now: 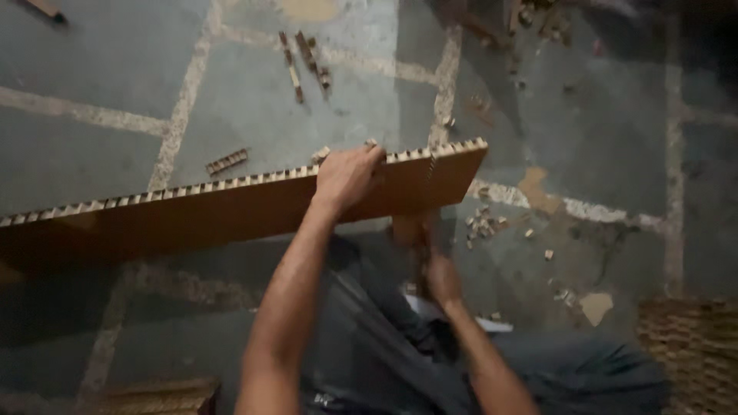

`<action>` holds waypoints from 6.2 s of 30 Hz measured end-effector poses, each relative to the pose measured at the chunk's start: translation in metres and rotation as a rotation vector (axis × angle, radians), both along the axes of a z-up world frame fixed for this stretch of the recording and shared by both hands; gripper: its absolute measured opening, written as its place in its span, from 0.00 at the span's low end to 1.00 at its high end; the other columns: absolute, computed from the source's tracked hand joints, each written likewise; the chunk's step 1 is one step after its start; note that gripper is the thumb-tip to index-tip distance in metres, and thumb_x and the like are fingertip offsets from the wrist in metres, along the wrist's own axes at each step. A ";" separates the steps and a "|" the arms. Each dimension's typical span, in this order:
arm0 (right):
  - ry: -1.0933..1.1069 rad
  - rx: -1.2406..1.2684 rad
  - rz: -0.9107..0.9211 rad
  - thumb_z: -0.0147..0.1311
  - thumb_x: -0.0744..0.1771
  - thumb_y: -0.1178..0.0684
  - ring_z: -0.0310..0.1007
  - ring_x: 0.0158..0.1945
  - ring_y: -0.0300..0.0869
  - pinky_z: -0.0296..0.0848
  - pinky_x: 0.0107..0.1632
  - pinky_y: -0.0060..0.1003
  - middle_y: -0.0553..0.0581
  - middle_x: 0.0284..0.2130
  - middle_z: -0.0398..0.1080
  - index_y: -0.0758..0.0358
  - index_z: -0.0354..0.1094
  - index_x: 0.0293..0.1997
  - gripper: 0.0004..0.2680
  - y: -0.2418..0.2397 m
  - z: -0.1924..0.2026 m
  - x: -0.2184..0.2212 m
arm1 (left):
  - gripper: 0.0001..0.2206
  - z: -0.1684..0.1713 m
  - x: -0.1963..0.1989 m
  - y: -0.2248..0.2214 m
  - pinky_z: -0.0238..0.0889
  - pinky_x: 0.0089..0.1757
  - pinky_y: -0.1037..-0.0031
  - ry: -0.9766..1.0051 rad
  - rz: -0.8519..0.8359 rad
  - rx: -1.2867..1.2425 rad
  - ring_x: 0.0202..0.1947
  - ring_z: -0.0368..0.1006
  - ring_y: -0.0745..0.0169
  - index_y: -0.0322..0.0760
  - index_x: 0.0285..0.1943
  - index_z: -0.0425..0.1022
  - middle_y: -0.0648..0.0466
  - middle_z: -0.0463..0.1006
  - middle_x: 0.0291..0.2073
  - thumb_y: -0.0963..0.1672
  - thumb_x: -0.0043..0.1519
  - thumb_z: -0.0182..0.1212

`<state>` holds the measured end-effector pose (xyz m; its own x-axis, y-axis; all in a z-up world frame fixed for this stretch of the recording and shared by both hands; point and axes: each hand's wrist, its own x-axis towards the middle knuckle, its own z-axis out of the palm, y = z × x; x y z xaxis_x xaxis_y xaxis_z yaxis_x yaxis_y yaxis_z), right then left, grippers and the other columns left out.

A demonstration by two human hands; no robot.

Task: The person cuts several pieces of honeycomb cardboard by hand using a utility knife while sitting on the floor, and then gathers the cut pieces and a larger stack of cardboard together.

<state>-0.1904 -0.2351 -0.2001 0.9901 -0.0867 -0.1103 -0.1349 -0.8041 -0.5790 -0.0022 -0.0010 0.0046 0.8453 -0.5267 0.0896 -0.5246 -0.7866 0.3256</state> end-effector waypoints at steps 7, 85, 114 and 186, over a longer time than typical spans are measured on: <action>0.068 0.219 0.021 0.46 0.72 0.56 0.73 0.55 0.65 0.71 0.53 0.54 0.76 0.53 0.70 0.41 0.43 0.79 0.24 -0.022 0.000 0.018 | 0.18 -0.003 -0.005 0.002 0.68 0.41 0.53 -0.032 -0.040 -0.041 0.44 0.77 0.43 0.42 0.52 0.71 0.49 0.78 0.46 0.49 0.57 0.67; -0.068 0.836 0.564 0.44 0.67 0.60 0.67 0.16 0.37 0.69 0.20 0.33 0.56 0.29 0.73 0.49 0.33 0.78 0.30 0.072 0.490 0.052 | 0.16 -0.012 -0.039 0.037 0.69 0.41 0.54 -0.031 0.042 0.023 0.43 0.79 0.45 0.44 0.47 0.72 0.49 0.82 0.39 0.48 0.53 0.69; -0.306 0.041 -0.071 0.46 0.70 0.57 0.75 0.43 0.67 0.74 0.44 0.58 0.70 0.48 0.74 0.41 0.42 0.78 0.26 0.041 0.142 0.014 | 0.18 -0.004 -0.011 0.008 0.69 0.40 0.54 -0.010 -0.008 -0.023 0.41 0.78 0.44 0.39 0.41 0.71 0.48 0.81 0.36 0.52 0.55 0.70; -0.223 0.006 -0.082 0.44 0.72 0.54 0.79 0.39 0.61 0.78 0.39 0.52 0.67 0.43 0.76 0.37 0.39 0.79 0.25 0.039 0.138 0.029 | 0.17 0.006 0.000 -0.018 0.69 0.43 0.54 0.115 0.032 0.011 0.45 0.78 0.44 0.41 0.45 0.74 0.48 0.82 0.40 0.51 0.55 0.70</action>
<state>-0.1617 -0.1961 -0.0619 0.9797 -0.1680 0.1097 -0.0679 -0.7922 -0.6064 -0.0018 -0.0189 0.0104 0.8662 -0.4995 -0.0149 -0.4586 -0.8063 0.3736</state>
